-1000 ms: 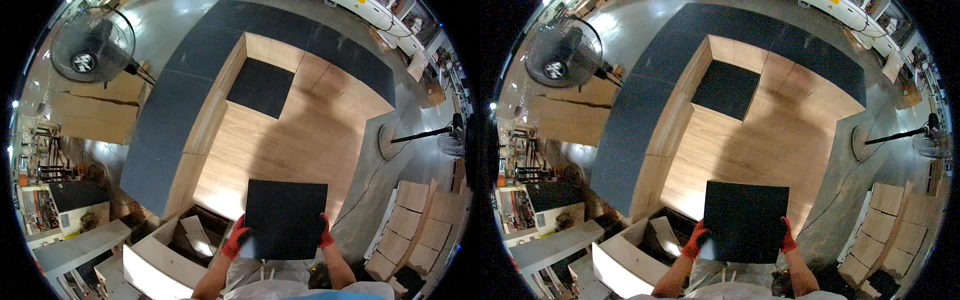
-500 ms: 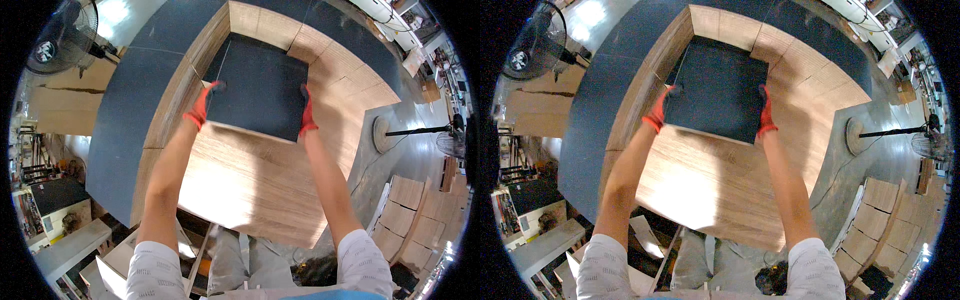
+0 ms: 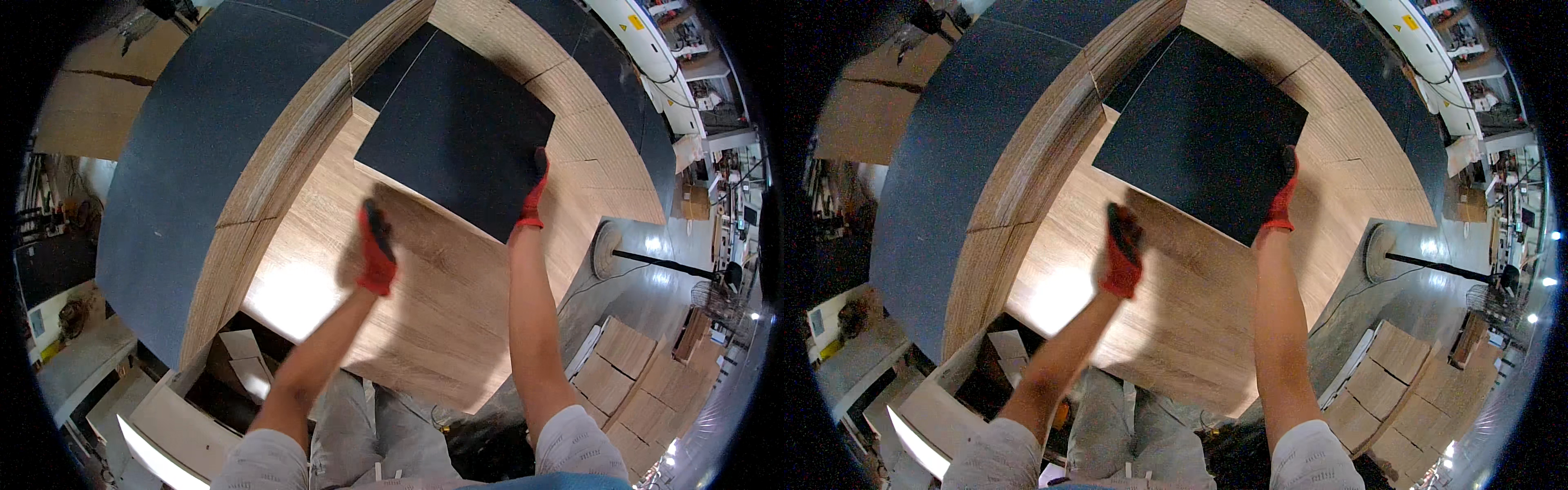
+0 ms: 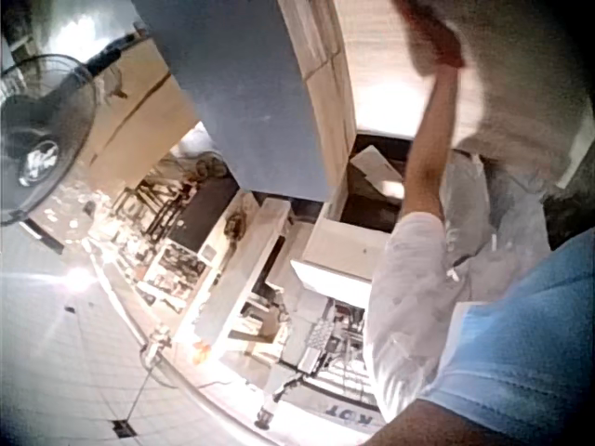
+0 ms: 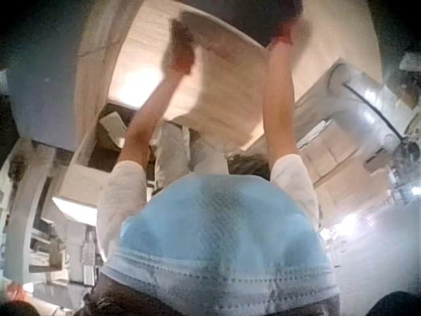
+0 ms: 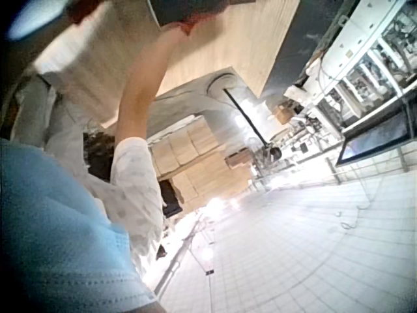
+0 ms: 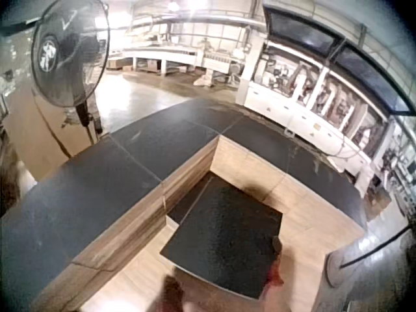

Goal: The person takes black panels from a machine, organizes them onto a stack, and briefly handles a larger wooden board by hand.

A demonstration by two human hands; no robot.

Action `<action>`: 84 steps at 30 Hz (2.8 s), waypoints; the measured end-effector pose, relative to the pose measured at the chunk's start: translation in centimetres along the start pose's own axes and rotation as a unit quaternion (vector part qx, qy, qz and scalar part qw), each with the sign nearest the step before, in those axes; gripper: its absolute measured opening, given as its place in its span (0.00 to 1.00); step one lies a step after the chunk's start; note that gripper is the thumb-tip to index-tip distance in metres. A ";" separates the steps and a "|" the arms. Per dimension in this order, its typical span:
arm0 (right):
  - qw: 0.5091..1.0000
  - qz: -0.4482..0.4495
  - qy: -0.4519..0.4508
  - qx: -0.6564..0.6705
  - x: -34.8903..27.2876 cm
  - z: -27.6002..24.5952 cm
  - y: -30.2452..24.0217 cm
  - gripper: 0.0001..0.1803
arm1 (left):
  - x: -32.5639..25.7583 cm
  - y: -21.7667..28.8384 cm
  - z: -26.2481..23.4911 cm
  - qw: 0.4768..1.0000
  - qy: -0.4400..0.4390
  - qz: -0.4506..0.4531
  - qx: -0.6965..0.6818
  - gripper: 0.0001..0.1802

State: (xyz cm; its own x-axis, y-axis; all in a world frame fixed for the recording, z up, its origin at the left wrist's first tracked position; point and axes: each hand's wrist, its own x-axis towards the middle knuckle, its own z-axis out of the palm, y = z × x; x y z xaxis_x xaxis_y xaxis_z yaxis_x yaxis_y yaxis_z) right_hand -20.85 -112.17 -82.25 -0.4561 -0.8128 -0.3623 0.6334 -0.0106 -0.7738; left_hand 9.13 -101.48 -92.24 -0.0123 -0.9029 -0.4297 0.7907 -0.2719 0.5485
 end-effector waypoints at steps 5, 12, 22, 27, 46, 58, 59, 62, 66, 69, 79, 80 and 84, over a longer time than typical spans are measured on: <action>0.988 -0.098 0.032 -0.118 -0.5 0.6 -0.5 0.25 | -1.7 -2.2 18.4 0.985 0.158 0.052 0.035 0.34; 0.993 0.117 0.025 -0.013 1.1 4.3 -1.4 0.29 | 3.6 0.8 22.8 0.977 0.182 0.062 -0.088 0.43; 0.993 -0.028 -0.111 -0.016 9.7 4.5 -0.6 0.30 | 13.3 -0.7 23.3 0.976 0.137 0.064 -0.156 0.59; 0.992 0.010 -0.122 -0.008 8.8 5.9 0.3 0.34 | 14.2 -0.4 22.9 0.967 0.225 0.102 0.069 0.59; 0.996 0.075 -0.055 0.012 5.4 5.6 -1.4 0.36 | 12.3 0.5 25.2 0.959 0.256 0.094 0.079 0.59; 0.995 0.082 0.061 0.004 -2.2 -1.8 6.0 0.49 | -0.2 5.0 -2.8 0.469 0.042 0.207 0.858 0.43; 0.994 0.075 0.082 0.007 0.2 -2.5 4.5 0.52 | -0.6 5.2 -2.7 0.438 -0.002 0.213 0.874 0.42; 0.995 0.007 0.047 -0.092 0.6 5.2 3.5 0.47 | -0.4 5.7 -3.0 0.436 0.008 0.197 0.878 0.39; 0.983 -0.112 -0.118 -0.089 6.4 0.4 4.5 0.44 | -0.4 5.6 -2.5 0.454 0.002 0.177 0.873 0.36; 0.999 -0.035 -0.005 -0.033 1.1 2.8 6.0 0.36 | -0.6 6.2 -3.0 0.451 0.006 0.152 0.879 0.35; 0.490 -0.251 -0.121 -0.826 -8.3 -10.9 13.0 0.36 | 0.8 5.9 -2.8 0.419 0.000 0.115 0.901 0.37; 0.524 -0.248 -0.115 -0.806 -8.2 -10.2 12.8 0.35 | 1.0 5.9 -2.6 0.423 -0.003 0.112 0.899 0.38; 0.508 -0.221 -0.094 -0.827 -7.4 -10.0 12.0 0.36 | 1.9 5.4 -1.9 0.415 -0.008 0.099 0.904 0.38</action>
State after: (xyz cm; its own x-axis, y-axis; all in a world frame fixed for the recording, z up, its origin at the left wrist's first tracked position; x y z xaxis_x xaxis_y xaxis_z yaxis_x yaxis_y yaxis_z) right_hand -16.16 -100.49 -94.02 -0.1588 -0.9869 -0.0285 -0.9679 0.1613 -0.1929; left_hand 14.56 -104.04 -91.49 -0.0730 -0.9651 -0.2513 -0.9754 0.0165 0.2198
